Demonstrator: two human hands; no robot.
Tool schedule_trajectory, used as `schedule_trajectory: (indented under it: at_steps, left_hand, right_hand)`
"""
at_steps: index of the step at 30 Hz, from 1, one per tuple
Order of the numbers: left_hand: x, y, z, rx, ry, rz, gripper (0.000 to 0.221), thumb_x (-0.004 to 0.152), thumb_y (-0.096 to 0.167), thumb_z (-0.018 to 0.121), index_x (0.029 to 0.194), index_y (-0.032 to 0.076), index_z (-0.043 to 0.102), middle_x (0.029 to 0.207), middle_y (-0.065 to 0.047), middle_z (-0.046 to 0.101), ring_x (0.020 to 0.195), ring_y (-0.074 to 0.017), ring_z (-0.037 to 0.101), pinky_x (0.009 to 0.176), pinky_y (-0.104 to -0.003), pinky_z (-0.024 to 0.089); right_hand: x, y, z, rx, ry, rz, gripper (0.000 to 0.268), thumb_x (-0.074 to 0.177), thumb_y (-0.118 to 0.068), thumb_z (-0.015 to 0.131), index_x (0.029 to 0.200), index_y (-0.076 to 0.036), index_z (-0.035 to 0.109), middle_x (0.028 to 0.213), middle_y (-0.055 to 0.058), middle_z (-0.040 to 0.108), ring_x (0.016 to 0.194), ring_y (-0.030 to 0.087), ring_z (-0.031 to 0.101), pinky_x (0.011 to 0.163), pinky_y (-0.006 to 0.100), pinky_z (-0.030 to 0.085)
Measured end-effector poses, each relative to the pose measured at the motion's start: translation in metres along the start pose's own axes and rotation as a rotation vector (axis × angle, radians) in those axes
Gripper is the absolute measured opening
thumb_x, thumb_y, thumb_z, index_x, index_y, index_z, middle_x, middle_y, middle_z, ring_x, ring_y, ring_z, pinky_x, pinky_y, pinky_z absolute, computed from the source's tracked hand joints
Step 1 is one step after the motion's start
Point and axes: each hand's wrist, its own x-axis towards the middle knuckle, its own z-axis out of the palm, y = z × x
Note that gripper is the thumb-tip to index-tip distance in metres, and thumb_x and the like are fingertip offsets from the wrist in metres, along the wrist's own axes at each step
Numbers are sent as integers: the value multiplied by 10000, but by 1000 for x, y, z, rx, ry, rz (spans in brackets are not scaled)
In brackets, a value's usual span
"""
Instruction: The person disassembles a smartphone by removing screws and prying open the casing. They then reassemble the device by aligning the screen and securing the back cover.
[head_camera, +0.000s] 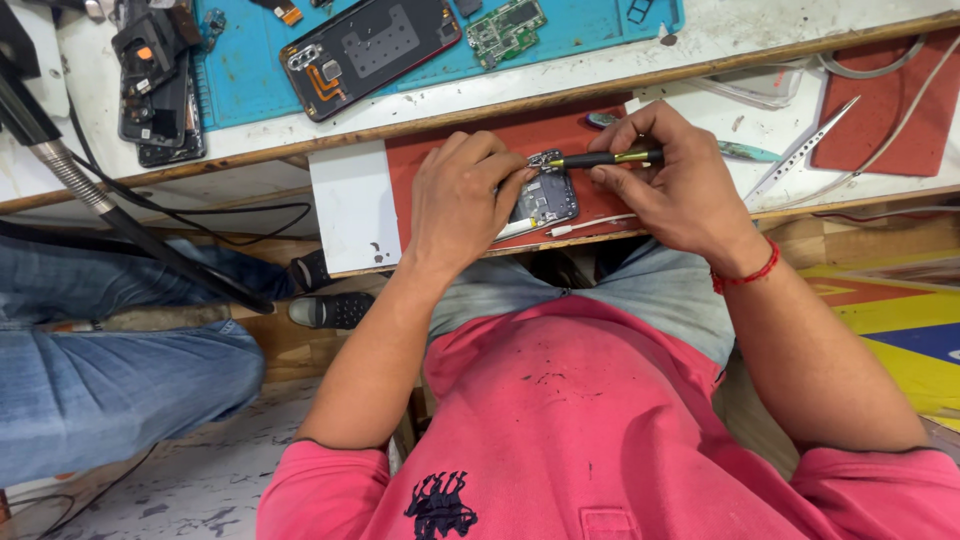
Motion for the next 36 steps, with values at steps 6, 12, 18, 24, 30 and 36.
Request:
schedule_trajectory:
  at_steps: [6, 12, 18, 24, 30, 36]
  left_hand:
    - [0, -15, -14, 44, 97, 49, 73, 935, 133, 785, 926, 106, 717, 919, -33, 638, 861, -269, 604, 756, -412, 482]
    - [13, -67, -59, 317, 237, 16, 108, 992, 4, 726, 1095, 38, 729, 1137, -87, 604, 1096, -319, 551, 926, -433, 470]
    - [24, -92, -73, 405, 279, -8, 112, 966, 17, 747, 1071, 52, 767, 1140, -73, 623, 1107, -313, 541, 950, -429, 462]
    - [21, -95, -70, 408, 269, -34, 223, 945, -37, 697, 1142, 36, 773, 1186, -43, 639, 1144, -298, 545, 977, -416, 461]
    - [22, -92, -79, 389, 289, 15, 121, 945, 32, 800, 1057, 50, 761, 1124, -45, 650, 1089, -292, 571, 928, -416, 478]
    - [-7, -46, -52, 159, 230, 34, 248, 929, 168, 903, 981, 75, 680, 1085, -67, 655, 1057, -269, 600, 889, -409, 492]
  right_hand:
    - [-20, 18, 4, 161, 155, -19, 269, 1007, 64, 705, 1105, -4, 464, 1222, 126, 663, 1089, 111, 658, 877, 233, 606]
    - [-34, 36, 12, 84, 326, -189, 273, 1083, 75, 737, 1106, 18, 470, 1215, 144, 652, 1088, 126, 672, 918, 219, 593]
    - [-29, 32, 15, 30, 314, -226, 251, 1066, 70, 751, 1103, 29, 506, 1180, 153, 666, 1042, 126, 673, 881, 219, 569]
    - [-32, 32, 12, -95, 319, -238, 270, 1051, 72, 774, 1089, 35, 509, 1168, 166, 684, 1036, 144, 693, 858, 229, 573]
    - [-34, 39, 13, -40, 324, -241, 239, 1073, 91, 736, 1108, 34, 506, 1202, 162, 630, 1073, 153, 674, 869, 230, 593]
    - [-34, 38, 14, 243, 373, -138, 324, 1134, 91, 643, 1283, -18, 377, 1223, 128, 604, 1017, 129, 631, 916, 259, 600]
